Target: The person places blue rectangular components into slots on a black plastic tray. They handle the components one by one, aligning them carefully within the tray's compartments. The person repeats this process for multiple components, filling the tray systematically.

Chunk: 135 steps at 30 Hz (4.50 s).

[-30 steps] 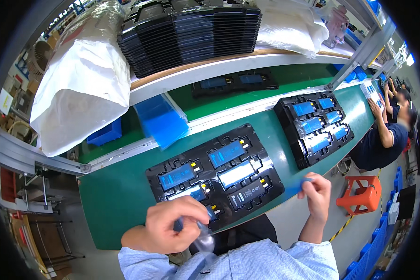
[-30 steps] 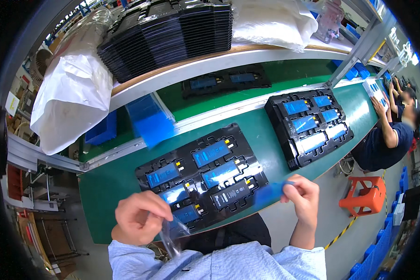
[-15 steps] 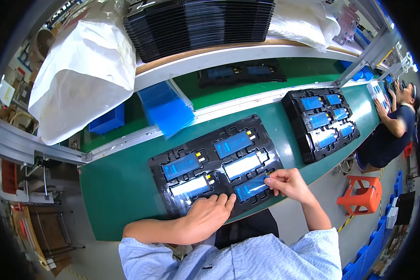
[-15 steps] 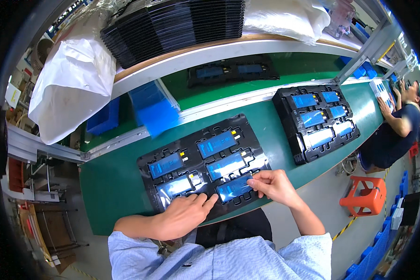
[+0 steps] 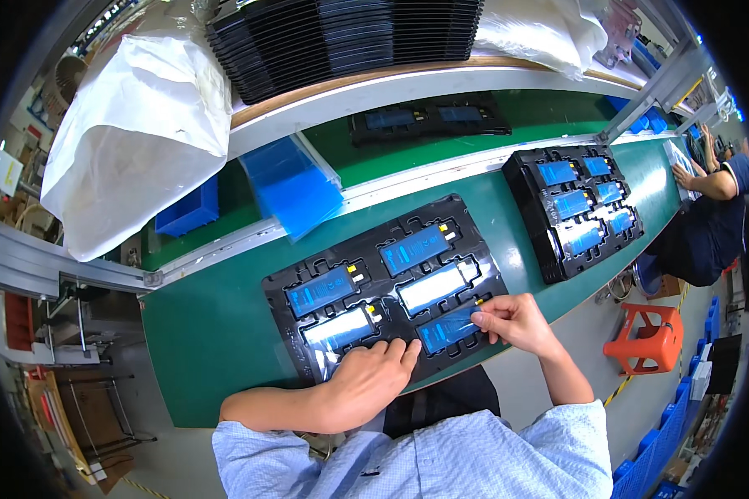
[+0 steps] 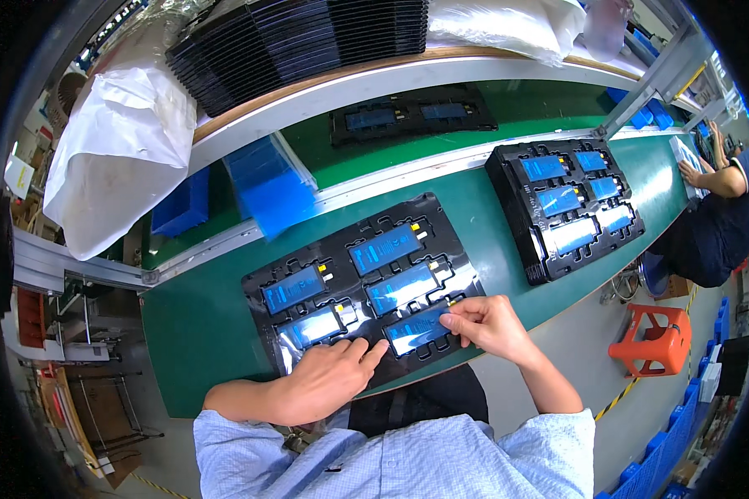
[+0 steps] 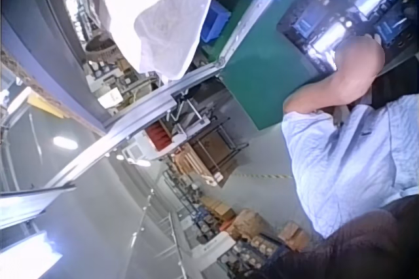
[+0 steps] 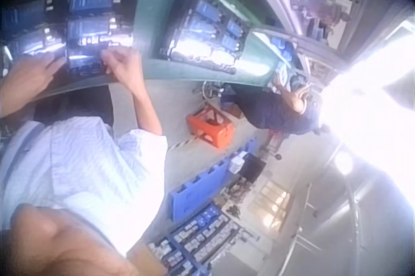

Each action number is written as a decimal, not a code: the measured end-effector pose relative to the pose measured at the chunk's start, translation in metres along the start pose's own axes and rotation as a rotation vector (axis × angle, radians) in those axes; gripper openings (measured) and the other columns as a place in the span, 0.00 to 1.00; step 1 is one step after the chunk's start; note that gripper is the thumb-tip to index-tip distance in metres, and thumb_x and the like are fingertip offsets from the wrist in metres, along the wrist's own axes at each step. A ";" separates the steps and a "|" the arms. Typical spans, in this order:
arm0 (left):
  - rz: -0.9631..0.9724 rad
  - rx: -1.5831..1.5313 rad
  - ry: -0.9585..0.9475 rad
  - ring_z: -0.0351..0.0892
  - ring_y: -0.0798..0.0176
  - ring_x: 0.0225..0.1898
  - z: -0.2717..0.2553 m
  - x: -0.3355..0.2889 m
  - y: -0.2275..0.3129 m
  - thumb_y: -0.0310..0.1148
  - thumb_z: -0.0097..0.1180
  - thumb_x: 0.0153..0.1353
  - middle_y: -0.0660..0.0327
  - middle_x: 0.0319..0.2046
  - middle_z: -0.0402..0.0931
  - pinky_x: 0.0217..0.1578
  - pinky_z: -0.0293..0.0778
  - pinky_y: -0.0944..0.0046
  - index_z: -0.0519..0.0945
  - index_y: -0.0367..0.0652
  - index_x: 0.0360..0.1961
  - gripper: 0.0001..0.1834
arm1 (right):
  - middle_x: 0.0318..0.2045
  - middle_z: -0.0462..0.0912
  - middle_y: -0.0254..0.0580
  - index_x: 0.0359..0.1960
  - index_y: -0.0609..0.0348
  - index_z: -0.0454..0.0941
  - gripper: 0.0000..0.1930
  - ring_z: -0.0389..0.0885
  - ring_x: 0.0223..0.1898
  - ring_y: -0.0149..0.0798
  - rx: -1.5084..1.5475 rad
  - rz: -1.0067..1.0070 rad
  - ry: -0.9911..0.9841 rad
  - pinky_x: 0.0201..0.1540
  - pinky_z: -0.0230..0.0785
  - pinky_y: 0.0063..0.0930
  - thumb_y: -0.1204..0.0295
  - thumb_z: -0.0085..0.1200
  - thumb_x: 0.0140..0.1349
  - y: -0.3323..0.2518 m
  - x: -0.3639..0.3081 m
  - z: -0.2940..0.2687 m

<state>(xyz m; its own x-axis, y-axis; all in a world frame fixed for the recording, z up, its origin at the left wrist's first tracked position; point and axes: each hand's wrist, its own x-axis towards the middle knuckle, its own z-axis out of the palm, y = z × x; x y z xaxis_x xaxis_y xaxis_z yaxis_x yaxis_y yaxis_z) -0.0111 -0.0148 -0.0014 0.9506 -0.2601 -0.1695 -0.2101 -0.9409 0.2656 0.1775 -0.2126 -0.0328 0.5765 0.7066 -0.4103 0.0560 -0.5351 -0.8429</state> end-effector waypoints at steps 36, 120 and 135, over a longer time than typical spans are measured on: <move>0.026 0.039 0.182 0.75 0.64 0.26 0.017 0.006 0.012 0.27 0.55 0.51 0.61 0.28 0.68 0.23 0.74 0.68 0.72 0.39 0.56 0.28 | 0.23 0.77 0.43 0.30 0.61 0.76 0.15 0.79 0.22 0.42 -0.509 -0.375 0.302 0.23 0.70 0.32 0.63 0.65 0.53 -0.005 -0.042 0.005; -0.413 -1.529 0.967 0.75 0.66 0.44 0.006 0.014 0.005 0.11 0.59 0.51 0.56 0.43 0.72 0.46 0.76 0.67 0.58 0.27 0.63 0.38 | 0.35 0.80 0.28 0.44 0.61 0.74 0.11 0.76 0.36 0.22 0.587 -0.335 0.370 0.43 0.70 0.20 0.67 0.52 0.67 0.064 -0.005 -0.148; -0.338 -0.872 0.586 0.78 0.62 0.28 0.005 0.288 0.009 0.35 0.64 0.55 0.51 0.39 0.72 0.32 0.77 0.63 0.54 0.29 0.66 0.43 | 0.39 0.76 0.48 0.34 0.59 0.84 0.15 0.71 0.47 0.49 -0.456 0.026 1.210 0.51 0.65 0.41 0.61 0.51 0.59 0.152 0.031 -0.338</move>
<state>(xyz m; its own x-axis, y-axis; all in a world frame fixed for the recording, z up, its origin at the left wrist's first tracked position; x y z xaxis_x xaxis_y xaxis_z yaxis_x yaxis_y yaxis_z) 0.2595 -0.0988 -0.0529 0.9381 0.3419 0.0554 0.0951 -0.4081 0.9080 0.4795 -0.4287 -0.0562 0.9351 -0.0438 0.3516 0.1673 -0.8202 -0.5471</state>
